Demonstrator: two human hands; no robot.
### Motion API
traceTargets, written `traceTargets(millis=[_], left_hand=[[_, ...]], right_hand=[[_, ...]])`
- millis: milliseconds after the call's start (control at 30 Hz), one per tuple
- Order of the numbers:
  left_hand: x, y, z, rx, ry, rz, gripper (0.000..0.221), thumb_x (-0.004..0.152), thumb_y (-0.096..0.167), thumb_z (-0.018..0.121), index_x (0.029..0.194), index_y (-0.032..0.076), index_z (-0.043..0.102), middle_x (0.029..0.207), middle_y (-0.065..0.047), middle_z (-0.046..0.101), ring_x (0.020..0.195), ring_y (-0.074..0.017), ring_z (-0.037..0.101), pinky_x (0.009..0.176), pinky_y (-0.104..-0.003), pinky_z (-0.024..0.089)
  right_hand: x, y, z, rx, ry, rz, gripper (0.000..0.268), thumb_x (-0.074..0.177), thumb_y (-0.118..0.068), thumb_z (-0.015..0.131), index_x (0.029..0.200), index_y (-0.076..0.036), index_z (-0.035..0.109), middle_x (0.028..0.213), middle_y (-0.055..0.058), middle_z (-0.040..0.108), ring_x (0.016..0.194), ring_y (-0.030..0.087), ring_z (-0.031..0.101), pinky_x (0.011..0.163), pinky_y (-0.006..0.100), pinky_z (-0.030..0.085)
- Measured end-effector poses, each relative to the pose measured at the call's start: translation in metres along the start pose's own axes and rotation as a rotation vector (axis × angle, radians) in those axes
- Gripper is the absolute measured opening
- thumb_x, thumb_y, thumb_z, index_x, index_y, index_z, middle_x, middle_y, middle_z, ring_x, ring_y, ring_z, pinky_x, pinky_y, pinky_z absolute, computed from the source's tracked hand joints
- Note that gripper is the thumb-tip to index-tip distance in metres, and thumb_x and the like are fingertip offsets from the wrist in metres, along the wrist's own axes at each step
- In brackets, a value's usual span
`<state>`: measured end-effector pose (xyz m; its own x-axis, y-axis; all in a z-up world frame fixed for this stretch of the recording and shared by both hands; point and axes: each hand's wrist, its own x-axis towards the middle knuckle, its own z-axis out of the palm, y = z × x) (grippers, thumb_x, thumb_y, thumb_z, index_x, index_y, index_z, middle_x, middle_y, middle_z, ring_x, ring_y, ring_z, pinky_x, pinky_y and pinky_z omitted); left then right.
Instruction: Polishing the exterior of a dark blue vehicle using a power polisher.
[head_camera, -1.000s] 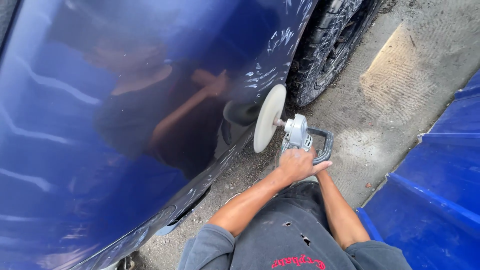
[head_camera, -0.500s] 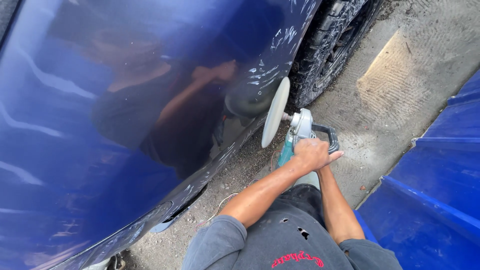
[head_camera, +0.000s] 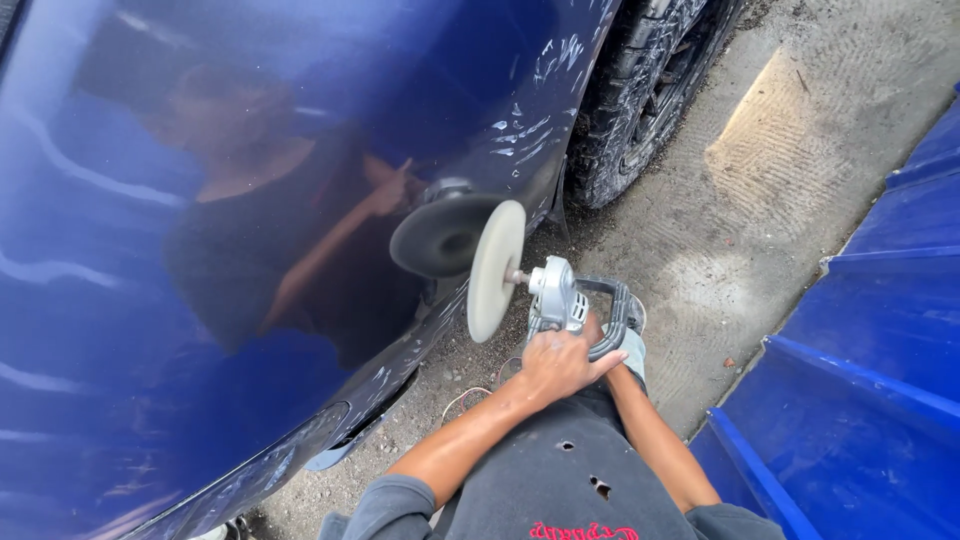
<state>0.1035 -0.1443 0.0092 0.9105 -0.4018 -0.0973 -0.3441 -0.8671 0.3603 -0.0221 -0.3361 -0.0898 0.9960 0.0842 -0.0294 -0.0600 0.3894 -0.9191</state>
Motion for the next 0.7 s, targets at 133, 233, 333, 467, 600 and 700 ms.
traceTargets(millis=[133,233,333,467,600,700], left_hand=[[0.019,-0.009,0.02,-0.007,-0.027,-0.029,0.073,0.091,0.071,0.055,0.092,0.001,0.074,0.059,-0.02,0.066,0.055,-0.035,0.07,0.051,-0.044,0.055],[0.048,-0.01,0.014,-0.04,-0.047,-0.016,0.078,0.09,0.076,0.053,0.073,0.003,0.075,0.063,-0.023,0.067,0.06,-0.0367,0.071,0.059,-0.045,0.057],[0.085,-0.015,0.016,-0.081,-0.06,0.023,0.081,0.088,0.078,0.049,0.072,0.003,0.075,0.064,-0.024,0.068,0.062,-0.0384,0.072,0.061,-0.047,0.058],[0.106,-0.017,0.021,-0.076,-0.076,0.048,0.083,0.086,0.081,0.048,0.073,0.003,0.076,0.066,-0.023,0.069,0.065,-0.0391,0.072,0.064,-0.048,0.059],[0.09,-0.019,0.015,-0.136,-0.06,0.066,0.076,0.086,0.078,0.05,0.08,0.008,0.077,0.067,-0.023,0.069,0.064,-0.0403,0.071,0.063,-0.049,0.057],[0.049,-0.023,0.009,-0.138,-0.075,0.046,0.072,0.088,0.076,0.052,0.087,0.009,0.077,0.066,-0.021,0.068,0.062,-0.0391,0.07,0.06,-0.049,0.057]], right_hand=[[0.008,-0.012,-0.008,0.024,-0.012,0.024,0.084,0.073,-0.054,0.069,0.135,-0.001,0.05,0.128,0.012,0.062,0.122,0.024,0.059,0.109,0.041,0.047],[0.015,-0.02,-0.011,0.043,-0.026,0.044,0.083,0.074,-0.056,0.068,0.135,-0.001,0.05,0.128,0.012,0.062,0.122,0.024,0.059,0.109,0.041,0.047],[0.021,-0.024,-0.014,0.06,-0.035,0.058,0.083,0.076,-0.057,0.066,0.134,-0.001,0.05,0.128,0.012,0.062,0.122,0.024,0.059,0.109,0.041,0.046],[0.018,-0.028,-0.018,0.072,-0.053,0.097,0.082,0.077,-0.059,0.065,0.134,-0.001,0.05,0.128,0.012,0.062,0.123,0.024,0.059,0.109,0.041,0.046],[0.013,-0.024,-0.013,0.089,-0.058,0.12,0.082,0.079,-0.06,0.063,0.134,-0.001,0.051,0.128,0.012,0.062,0.123,0.024,0.058,0.109,0.042,0.046],[0.004,-0.019,-0.005,0.104,-0.055,0.138,0.081,0.08,-0.062,0.062,0.133,-0.001,0.051,0.128,0.012,0.062,0.123,0.024,0.058,0.109,0.042,0.046]])
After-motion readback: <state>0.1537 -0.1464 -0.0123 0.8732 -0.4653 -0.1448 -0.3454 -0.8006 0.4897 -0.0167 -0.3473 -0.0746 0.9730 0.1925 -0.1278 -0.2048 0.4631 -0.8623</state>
